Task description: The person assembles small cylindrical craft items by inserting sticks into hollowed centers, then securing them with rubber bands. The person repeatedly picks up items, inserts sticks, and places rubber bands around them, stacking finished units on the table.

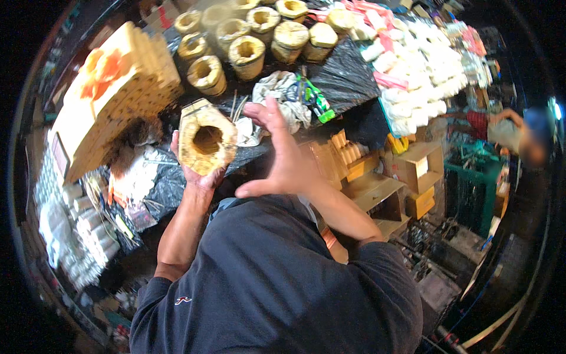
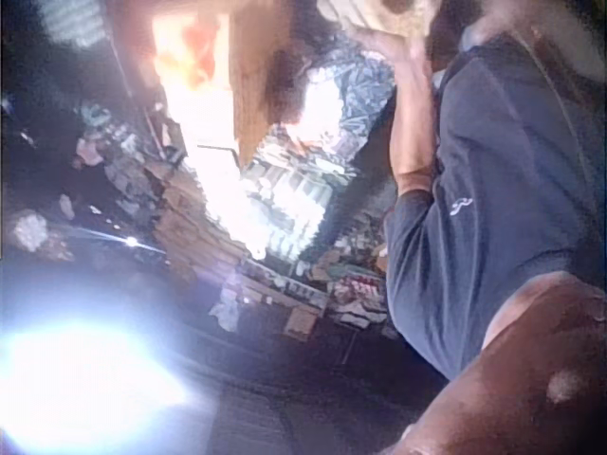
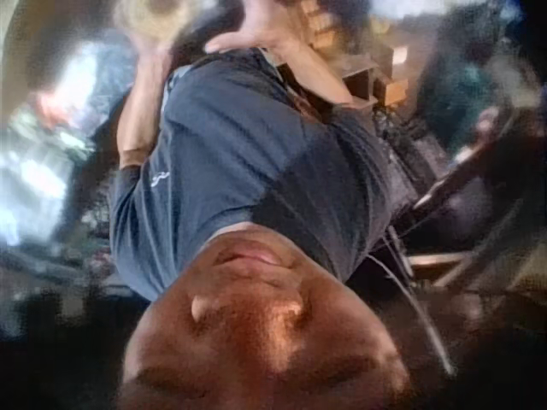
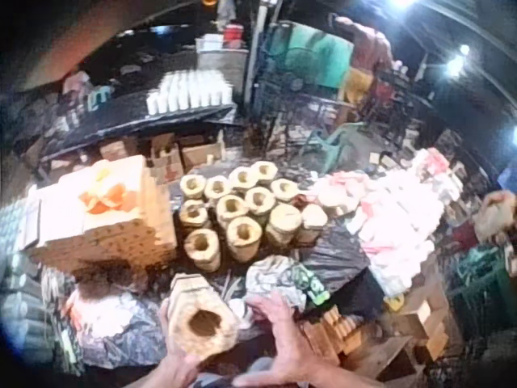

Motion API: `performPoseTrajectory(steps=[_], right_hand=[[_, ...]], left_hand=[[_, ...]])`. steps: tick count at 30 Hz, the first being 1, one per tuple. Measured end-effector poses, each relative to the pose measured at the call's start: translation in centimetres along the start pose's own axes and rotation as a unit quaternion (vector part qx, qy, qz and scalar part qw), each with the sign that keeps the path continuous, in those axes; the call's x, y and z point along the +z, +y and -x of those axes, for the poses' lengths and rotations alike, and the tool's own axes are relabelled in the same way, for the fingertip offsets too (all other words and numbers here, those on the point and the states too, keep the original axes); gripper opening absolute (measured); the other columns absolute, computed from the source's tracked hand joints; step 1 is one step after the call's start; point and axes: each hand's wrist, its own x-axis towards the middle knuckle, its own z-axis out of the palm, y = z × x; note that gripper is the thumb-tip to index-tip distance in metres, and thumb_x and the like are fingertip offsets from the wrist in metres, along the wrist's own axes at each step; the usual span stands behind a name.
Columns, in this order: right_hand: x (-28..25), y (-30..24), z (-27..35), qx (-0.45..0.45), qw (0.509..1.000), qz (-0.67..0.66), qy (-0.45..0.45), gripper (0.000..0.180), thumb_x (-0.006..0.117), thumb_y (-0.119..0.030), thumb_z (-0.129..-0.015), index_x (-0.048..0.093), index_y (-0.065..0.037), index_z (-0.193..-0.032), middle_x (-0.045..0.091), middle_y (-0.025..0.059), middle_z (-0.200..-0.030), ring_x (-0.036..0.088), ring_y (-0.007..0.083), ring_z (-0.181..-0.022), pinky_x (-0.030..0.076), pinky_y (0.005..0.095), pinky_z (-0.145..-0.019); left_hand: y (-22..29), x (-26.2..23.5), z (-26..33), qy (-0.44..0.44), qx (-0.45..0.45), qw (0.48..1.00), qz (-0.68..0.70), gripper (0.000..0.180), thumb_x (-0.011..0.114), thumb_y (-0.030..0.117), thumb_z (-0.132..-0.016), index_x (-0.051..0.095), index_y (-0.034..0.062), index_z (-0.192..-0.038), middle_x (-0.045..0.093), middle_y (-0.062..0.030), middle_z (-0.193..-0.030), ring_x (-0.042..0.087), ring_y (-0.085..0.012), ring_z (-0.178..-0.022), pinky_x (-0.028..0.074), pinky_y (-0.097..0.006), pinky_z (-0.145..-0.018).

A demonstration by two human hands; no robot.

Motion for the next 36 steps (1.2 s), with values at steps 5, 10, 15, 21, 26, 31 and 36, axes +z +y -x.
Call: performPoseTrajectory(steps=[5, 10, 15, 21, 26, 31, 36], right_hand=[[0.1, 1.5, -1.5, -0.105, 0.982, 0.133, 0.083, 0.158, 0.106, -0.03, -0.063, -0.006, -0.006, -0.172, 0.043, 0.0308, -0.16, 0.045, 0.0422, -0.15, 0.034, 0.0527, -0.125], [-1.3, 3.1, -2.5, -0.157, 0.957, 0.194, 0.149, 0.149, 0.104, -0.021, -0.066, -0.001, -0.002, -0.171, 0.047, 0.0332, -0.155, 0.056, 0.045, -0.14, 0.048, 0.0506, -0.115], [-3.5, 5.3, -2.4, -0.149, 0.956, 0.161, 0.193, 0.139, 0.104, -0.02, -0.063, 0.016, -0.003, -0.169, 0.055, 0.0294, -0.15, 0.064, 0.0415, -0.132, 0.053, 0.049, -0.111], [-9.6, 5.0, -0.8, -0.035, 0.955, 0.168, 0.243, 0.15, 0.103, -0.008, -0.062, -0.001, -0.007, -0.171, 0.052, 0.0254, -0.149, 0.061, 0.0333, -0.131, 0.05, 0.0444, -0.113], [-17.3, 7.8, 0.0, 0.077, 0.907, 0.258, 0.324, 0.146, 0.104, -0.011, -0.062, 0.005, -0.003, -0.168, 0.054, 0.0232, -0.147, 0.06, 0.0295, -0.132, 0.049, 0.0406, -0.114], [-24.2, 13.3, -2.1, 0.098, 0.879, 0.292, 0.365, 0.138, 0.103, -0.01, -0.062, 0.013, -0.002, -0.166, 0.06, 0.0228, -0.142, 0.065, 0.0305, -0.126, 0.052, 0.0419, -0.11], [-27.9, 17.9, -5.4, 0.132, 0.831, 0.39, 0.375, 0.139, 0.104, -0.018, -0.058, 0.018, -0.004, -0.167, 0.061, 0.0249, -0.141, 0.065, 0.0381, -0.127, 0.052, 0.046, -0.11]], left_hand=[[-2.8, 0.8, -3.2, -0.011, -0.049, 0.999, 0.004, 0.076, 0.061, 0.065, -0.097, 0.058, 0.0112, -0.151, 0.061, -0.016, -0.151, 0.057, -0.0397, -0.138, 0.049, -0.059, -0.116], [-5.0, 0.2, -5.4, -0.048, -0.114, 0.992, 0.029, 0.074, 0.052, 0.067, -0.102, 0.058, 0.012, -0.151, 0.063, -0.0138, -0.149, 0.062, -0.0352, -0.135, 0.049, -0.054, -0.116], [-7.1, 2.5, -7.7, -0.02, -0.196, 0.98, 0.014, 0.076, 0.046, 0.072, -0.103, 0.059, 0.0143, -0.151, 0.064, -0.0131, -0.149, 0.063, -0.0355, -0.134, 0.048, -0.055, -0.116], [-7.9, -3.1, -11.1, 0.038, -0.214, 0.835, -0.505, 0.098, 0.049, 0.084, -0.096, 0.055, 0.0024, -0.15, 0.07, -0.0193, -0.135, 0.074, -0.0322, -0.111, 0.062, -0.046, -0.086], [-7.9, -2.5, -10.4, -0.053, 0.006, 0.478, -0.877, 0.064, 0.083, 0.041, -0.09, 0.067, -0.0057, -0.132, 0.071, -0.0246, -0.125, 0.073, -0.0392, -0.109, 0.058, -0.046, -0.094], [-8.7, -3.1, -11.6, -0.115, 0.151, 0.318, -0.929, 0.064, 0.083, 0.034, -0.089, 0.064, -0.0028, -0.137, 0.059, -0.0283, -0.142, 0.06, -0.0466, -0.127, 0.05, -0.053, -0.108], [-10.1, -0.7, -13.2, -0.15, 0.152, 0.328, -0.92, 0.066, 0.083, 0.03, -0.087, 0.061, -0.0009, -0.141, 0.057, -0.0261, -0.145, 0.057, -0.0452, -0.13, 0.049, -0.053, -0.109]])
